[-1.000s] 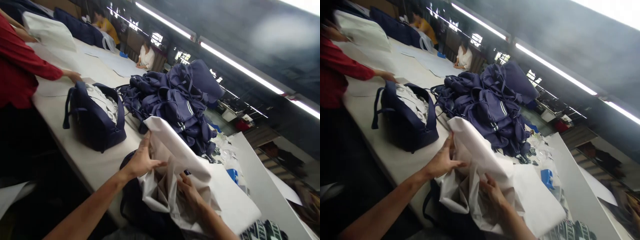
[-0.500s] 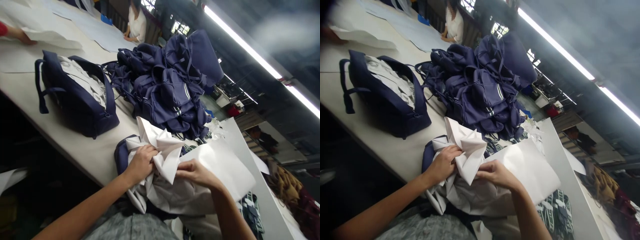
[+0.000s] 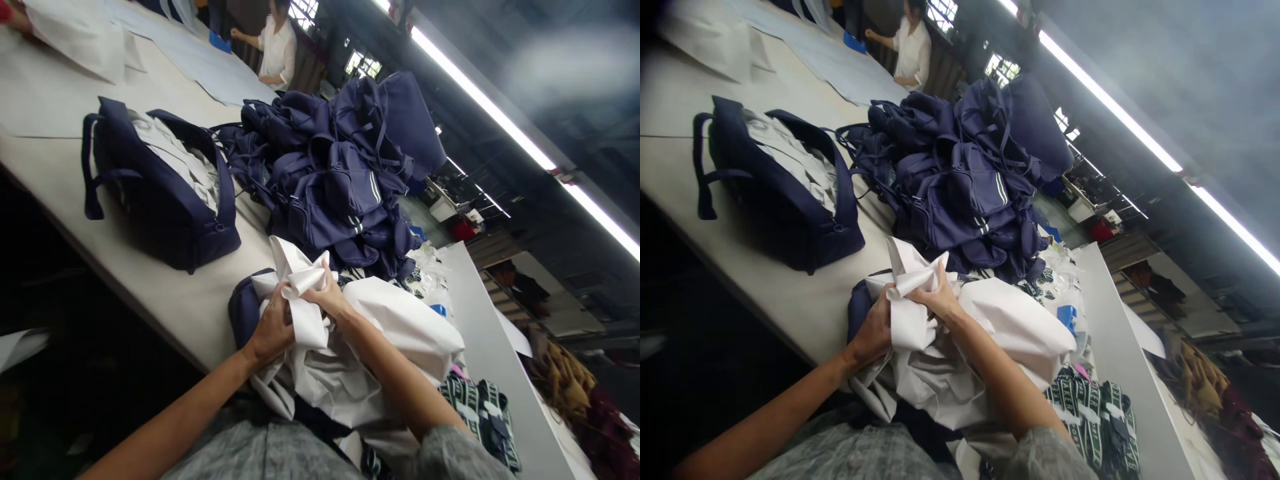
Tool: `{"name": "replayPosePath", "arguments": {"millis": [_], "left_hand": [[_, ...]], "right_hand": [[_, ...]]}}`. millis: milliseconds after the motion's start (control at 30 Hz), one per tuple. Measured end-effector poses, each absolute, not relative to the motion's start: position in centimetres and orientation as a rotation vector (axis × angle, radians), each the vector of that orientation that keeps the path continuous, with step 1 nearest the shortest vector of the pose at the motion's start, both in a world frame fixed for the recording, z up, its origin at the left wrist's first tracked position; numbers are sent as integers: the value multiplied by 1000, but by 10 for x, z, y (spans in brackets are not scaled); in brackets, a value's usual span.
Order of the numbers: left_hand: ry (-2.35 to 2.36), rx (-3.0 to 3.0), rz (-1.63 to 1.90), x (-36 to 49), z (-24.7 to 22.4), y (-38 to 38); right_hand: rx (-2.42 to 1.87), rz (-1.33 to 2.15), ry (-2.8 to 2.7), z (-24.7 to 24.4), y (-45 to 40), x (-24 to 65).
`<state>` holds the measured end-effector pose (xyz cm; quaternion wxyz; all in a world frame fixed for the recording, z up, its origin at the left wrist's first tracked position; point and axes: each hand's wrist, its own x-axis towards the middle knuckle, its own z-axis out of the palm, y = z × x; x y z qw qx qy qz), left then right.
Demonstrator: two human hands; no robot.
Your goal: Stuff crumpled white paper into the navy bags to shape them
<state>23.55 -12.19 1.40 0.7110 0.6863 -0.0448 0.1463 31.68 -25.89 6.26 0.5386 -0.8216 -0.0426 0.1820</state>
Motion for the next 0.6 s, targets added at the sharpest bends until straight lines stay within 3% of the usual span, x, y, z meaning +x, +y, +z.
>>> {"name": "replayPosePath", "arguments": {"millis": [133,233,400,500,600], "left_hand": [[63,907,61,231,7,-104],[226,747,117,237,-2,-86],[288,1767,417,266,-15,-51],[276,2202,251,284,-18,-36],[288,2109,-17,293,-19,-38]], "right_hand": [[-2107,300,-71,57,-250,300],[-2093,195,-64,59,-254,281],[-2111,-8,-291,64,-260,254],[-2196,-11,-522,68,-261,249],[-2247,136,-599,78,-259,247]]}}
